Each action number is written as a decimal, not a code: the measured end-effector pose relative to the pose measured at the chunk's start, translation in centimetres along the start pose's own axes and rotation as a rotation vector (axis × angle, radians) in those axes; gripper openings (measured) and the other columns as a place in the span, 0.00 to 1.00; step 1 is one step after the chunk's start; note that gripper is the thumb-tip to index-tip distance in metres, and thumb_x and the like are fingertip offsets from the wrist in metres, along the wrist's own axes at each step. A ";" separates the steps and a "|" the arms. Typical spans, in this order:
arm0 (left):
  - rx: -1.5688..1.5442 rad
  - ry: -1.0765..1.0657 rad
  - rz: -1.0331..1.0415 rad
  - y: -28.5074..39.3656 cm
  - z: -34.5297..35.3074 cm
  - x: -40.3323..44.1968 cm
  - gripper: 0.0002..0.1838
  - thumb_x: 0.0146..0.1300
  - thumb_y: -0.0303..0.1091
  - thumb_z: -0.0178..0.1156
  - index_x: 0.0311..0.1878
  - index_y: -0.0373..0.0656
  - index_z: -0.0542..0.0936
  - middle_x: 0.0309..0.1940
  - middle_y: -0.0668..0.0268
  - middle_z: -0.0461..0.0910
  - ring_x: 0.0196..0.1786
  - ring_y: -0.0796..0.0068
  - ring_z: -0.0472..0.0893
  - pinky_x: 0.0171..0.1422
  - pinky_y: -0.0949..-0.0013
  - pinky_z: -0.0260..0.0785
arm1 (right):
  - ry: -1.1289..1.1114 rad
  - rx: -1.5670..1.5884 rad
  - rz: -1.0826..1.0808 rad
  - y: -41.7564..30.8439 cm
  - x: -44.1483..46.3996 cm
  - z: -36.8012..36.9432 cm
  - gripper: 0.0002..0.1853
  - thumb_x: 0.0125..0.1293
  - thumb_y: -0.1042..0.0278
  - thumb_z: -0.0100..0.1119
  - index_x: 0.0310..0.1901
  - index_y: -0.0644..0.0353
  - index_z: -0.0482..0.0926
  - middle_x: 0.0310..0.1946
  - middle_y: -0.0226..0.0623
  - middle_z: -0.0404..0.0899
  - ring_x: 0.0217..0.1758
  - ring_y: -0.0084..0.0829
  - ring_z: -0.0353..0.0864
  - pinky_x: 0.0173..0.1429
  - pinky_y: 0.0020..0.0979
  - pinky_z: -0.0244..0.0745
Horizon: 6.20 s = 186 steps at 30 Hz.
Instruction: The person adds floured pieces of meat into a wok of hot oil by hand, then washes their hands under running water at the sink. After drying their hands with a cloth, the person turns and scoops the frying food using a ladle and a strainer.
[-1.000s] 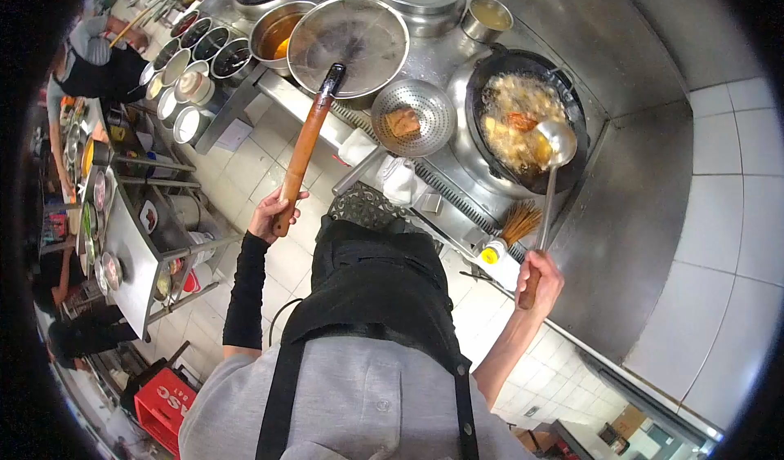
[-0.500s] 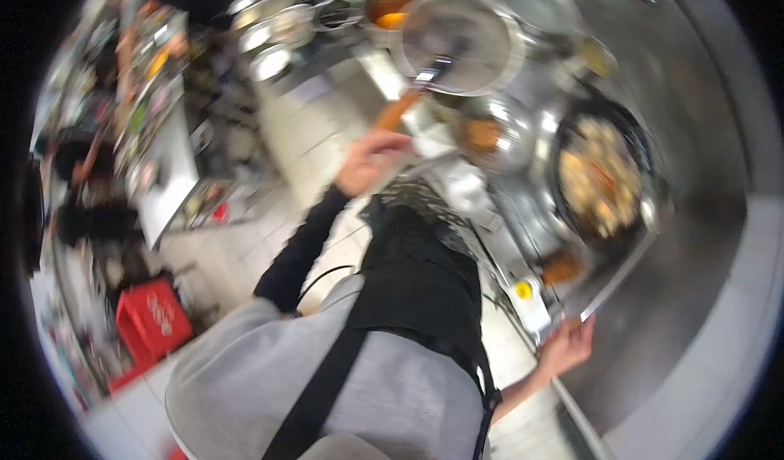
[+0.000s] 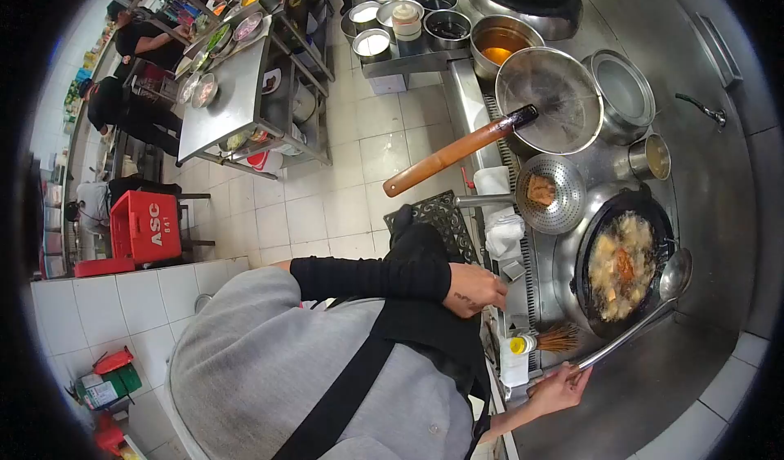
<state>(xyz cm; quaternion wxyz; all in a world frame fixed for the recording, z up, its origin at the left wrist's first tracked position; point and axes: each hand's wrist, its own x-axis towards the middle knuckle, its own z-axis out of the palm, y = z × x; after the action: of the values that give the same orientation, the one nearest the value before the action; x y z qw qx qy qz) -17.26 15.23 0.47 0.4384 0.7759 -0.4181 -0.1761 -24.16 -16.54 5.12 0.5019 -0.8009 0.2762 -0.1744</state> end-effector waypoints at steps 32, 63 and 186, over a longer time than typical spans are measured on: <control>0.210 0.317 -0.421 -14.0 -0.8 -3.7 0.29 0.63 0.22 0.60 0.70 0.37 0.73 0.63 0.43 0.76 0.64 0.41 0.78 0.69 0.51 0.72 | 0.235 -0.010 0.183 1.1 -3.5 -1.9 0.31 0.60 0.82 0.62 0.68 0.78 0.73 0.22 0.36 0.80 0.18 0.21 0.76 0.21 0.28 0.70; -0.493 0.260 -1.034 -32.6 14.7 -17.9 0.19 0.63 0.17 0.50 0.52 0.36 0.85 0.44 0.62 0.88 0.41 0.74 0.84 0.47 0.71 0.77 | 0.058 0.543 0.407 -0.8 2.7 -2.9 0.04 0.60 0.81 0.63 0.36 0.71 0.79 0.17 0.37 0.73 0.13 0.27 0.70 0.14 0.29 0.63; -0.985 0.415 -1.268 -30.8 16.0 -28.3 0.19 0.70 0.35 0.48 0.56 0.37 0.81 0.44 0.51 0.86 0.42 0.58 0.87 0.42 0.55 0.79 | -0.110 0.386 0.311 0.9 18.1 3.4 0.06 0.60 0.82 0.60 0.26 0.70 0.77 0.20 0.41 0.77 0.16 0.29 0.73 0.19 0.32 0.66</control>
<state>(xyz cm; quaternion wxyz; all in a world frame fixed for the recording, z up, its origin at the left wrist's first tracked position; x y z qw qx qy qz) -28.92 37.59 -36.52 0.6139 0.6002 0.3129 -0.4061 -8.31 -25.65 2.87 0.6805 -0.6465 0.3298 -0.1007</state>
